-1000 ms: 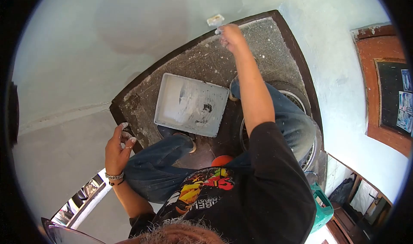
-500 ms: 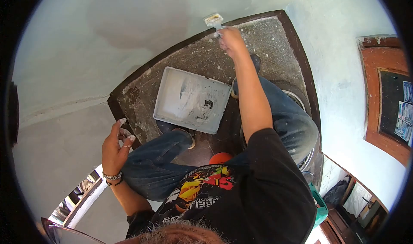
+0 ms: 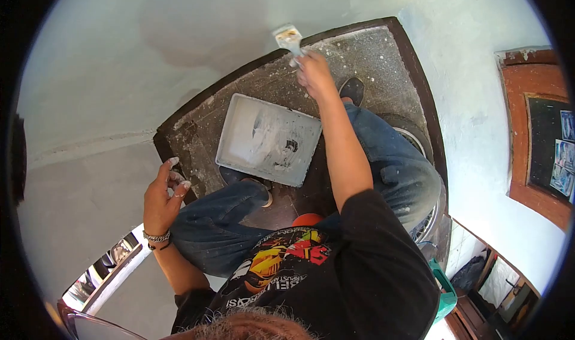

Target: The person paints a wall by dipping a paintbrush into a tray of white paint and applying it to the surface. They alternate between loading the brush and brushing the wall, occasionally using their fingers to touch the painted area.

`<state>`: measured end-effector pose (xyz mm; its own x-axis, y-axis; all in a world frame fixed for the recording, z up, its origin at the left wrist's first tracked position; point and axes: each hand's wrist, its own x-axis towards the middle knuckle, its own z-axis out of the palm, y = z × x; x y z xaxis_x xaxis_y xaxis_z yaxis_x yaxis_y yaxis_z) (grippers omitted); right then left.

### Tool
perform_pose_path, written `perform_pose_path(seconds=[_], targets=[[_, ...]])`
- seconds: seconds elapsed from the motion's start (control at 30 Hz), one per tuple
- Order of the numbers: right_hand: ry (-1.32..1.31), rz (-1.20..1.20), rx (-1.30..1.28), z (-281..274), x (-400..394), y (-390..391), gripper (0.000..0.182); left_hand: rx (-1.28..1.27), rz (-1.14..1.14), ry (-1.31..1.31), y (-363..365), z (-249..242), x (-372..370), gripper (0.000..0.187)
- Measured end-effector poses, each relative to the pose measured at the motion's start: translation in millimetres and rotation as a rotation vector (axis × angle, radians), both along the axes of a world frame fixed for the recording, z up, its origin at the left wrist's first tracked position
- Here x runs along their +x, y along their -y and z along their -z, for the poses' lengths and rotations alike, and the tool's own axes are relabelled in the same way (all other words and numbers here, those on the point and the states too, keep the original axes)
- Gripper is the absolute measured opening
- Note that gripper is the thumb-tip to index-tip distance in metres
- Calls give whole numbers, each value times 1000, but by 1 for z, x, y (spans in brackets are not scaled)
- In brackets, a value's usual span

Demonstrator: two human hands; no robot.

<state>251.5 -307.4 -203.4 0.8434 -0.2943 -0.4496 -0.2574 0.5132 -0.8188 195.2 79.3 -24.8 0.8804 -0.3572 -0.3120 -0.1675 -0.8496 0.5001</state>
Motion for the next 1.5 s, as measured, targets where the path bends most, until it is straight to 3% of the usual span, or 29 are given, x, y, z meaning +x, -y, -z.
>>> perform_pose_path(seconds=[0.13, 0.27, 0.43, 0.63, 0.7, 0.77, 0.87, 1.0, 1.17, 1.23, 1.37, 1.5], targets=[[-178, 28, 47, 38, -26, -6, 7, 8, 9, 5, 1, -1, -1, 55], [-186, -40, 103, 78, 12, -30, 8, 19, 20, 22, -2, 1, -1, 55], [-70, -94, -5, -3, 21, -51, 10, -6, 18, -21, 6, -3, 4, 54], [164, -35, 4, -118, -135, -50, 19, -117, 146, 40, 31, -11, 11, 51], [187, -22, -241, -152, -192, -35, 28, -187, 183, 34, 31, -6, 7, 51], [183, 92, -1047, -186, -241, -5, 28, -200, 199, 57, 30, -3, -1, 50], [-51, 163, -1197, -218, -310, 64, 29, -204, 228, 64, 31, 2, -13, 48], [-331, 139, -1003, -130, -372, 164, 36, -149, 220, 97, 23, 8, -20, 45], [-433, 278, -1172, 35, -422, 175, 28, -103, 174, 99, 2, 42, -2, 41], [-389, 322, -1240, 42, -419, 156, 24, -46, 135, 133, 2, 37, -8, 40], [-336, 409, -969, 51, -400, 138, 25, -75, 244, 181, 12, 24, -11, 40], [-309, 353, -1020, 55, -391, 139, 28, -172, 188, 172, 17, -1, -21, 39]])
